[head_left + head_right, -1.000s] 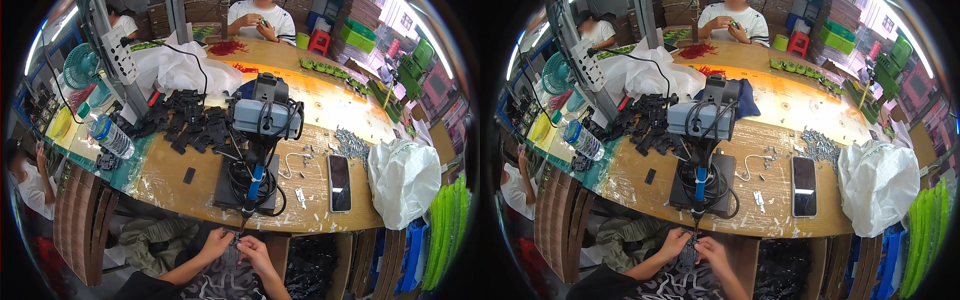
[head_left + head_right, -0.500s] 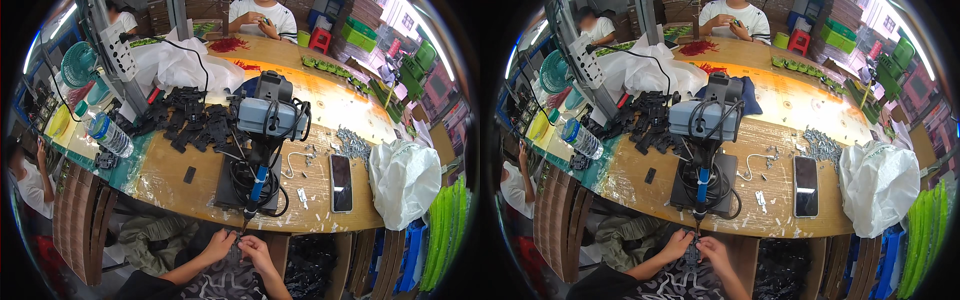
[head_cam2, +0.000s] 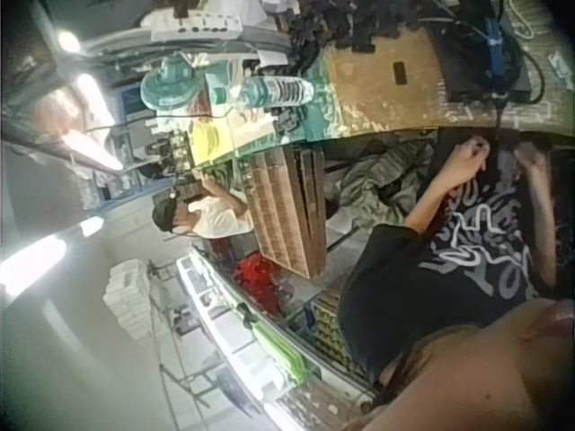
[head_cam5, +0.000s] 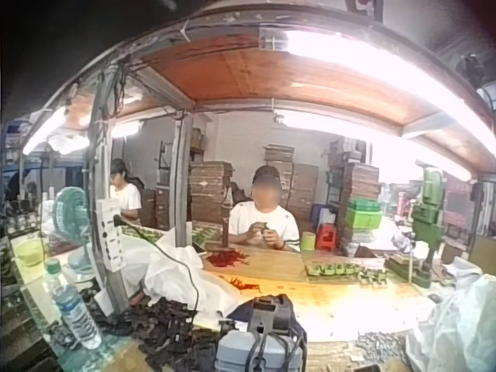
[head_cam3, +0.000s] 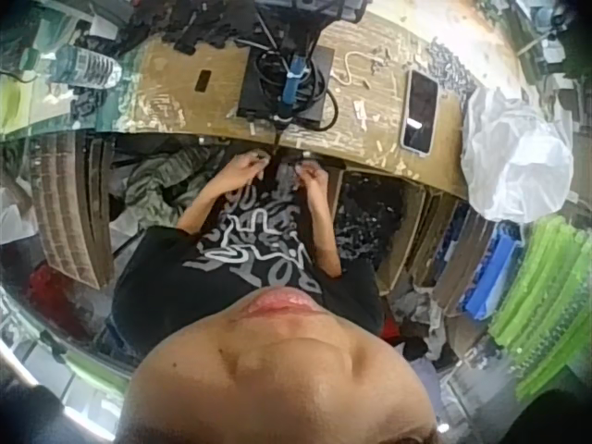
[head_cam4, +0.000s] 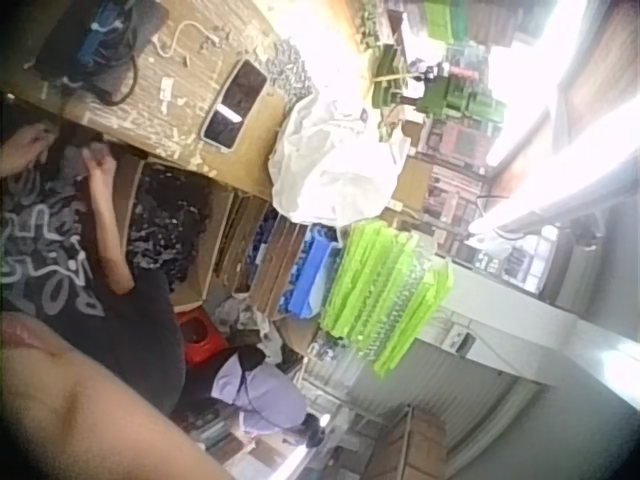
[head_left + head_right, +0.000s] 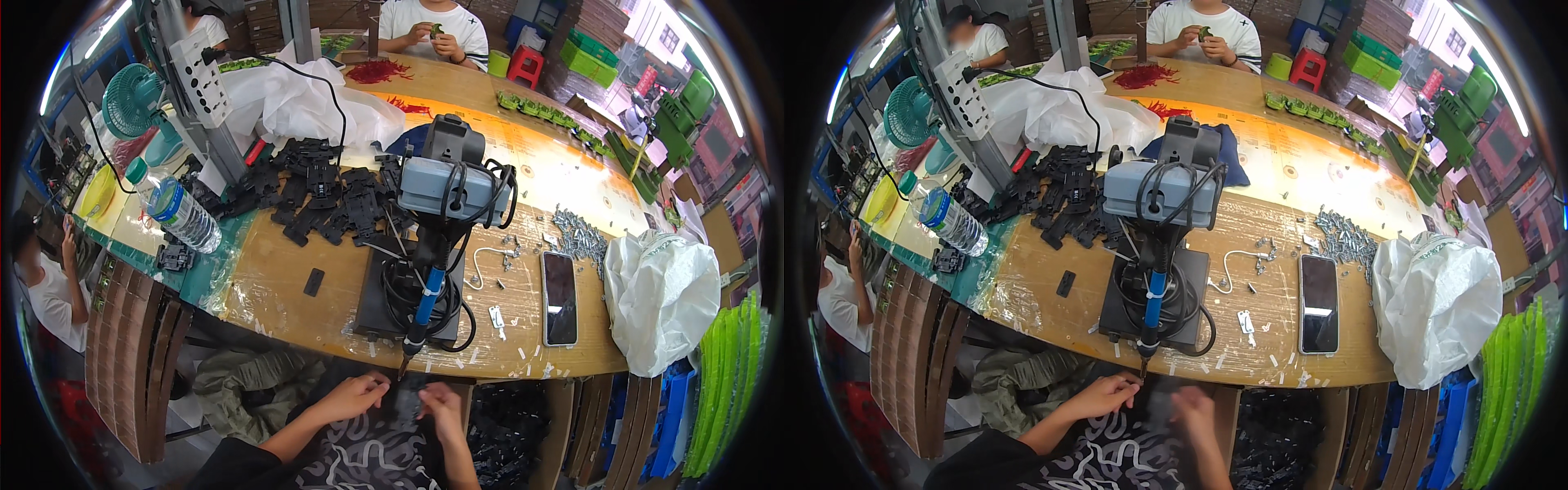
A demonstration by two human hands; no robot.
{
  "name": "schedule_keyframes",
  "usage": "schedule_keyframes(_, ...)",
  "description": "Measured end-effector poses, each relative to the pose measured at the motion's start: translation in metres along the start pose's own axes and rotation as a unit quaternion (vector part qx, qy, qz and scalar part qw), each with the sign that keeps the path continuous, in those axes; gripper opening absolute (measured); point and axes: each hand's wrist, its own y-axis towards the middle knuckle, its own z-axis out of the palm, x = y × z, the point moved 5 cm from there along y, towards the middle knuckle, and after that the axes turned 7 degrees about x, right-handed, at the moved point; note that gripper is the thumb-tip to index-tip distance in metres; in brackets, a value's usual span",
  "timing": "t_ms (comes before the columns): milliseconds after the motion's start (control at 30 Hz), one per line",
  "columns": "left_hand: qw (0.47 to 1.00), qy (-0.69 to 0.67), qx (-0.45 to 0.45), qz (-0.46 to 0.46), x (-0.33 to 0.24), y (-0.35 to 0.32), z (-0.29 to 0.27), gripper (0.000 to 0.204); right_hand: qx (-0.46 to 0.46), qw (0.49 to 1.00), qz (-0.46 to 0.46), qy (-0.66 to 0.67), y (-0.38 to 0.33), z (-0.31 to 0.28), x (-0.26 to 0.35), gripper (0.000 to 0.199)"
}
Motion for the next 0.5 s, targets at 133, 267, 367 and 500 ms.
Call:
schedule_keyframes(133,0.981,0.125,0.145,0.006,-0.009,-0.017,-0.006,0.030,-0.195,0.979,-0.063,0.007,0.014,-0.104,-0.040,0.014)
schedule_keyframes(267,0.935,0.099,0.335,0.057,-0.049,-0.050,-0.026,0.027,-0.436,0.884,-0.076,-0.151,-0.003,-0.258,-0.100,0.013)
schedule_keyframes(367,0.966,0.105,0.224,0.068,-0.088,-0.070,-0.072,0.024,-0.506,0.830,0.057,-0.229,-0.038,-0.319,-0.131,0.017)
schedule_keyframes(500,0.990,-0.010,-0.078,0.114,-0.115,-0.063,-0.145,0.018,-0.564,0.775,0.054,-0.280,-0.077,-0.401,-0.184,0.022)
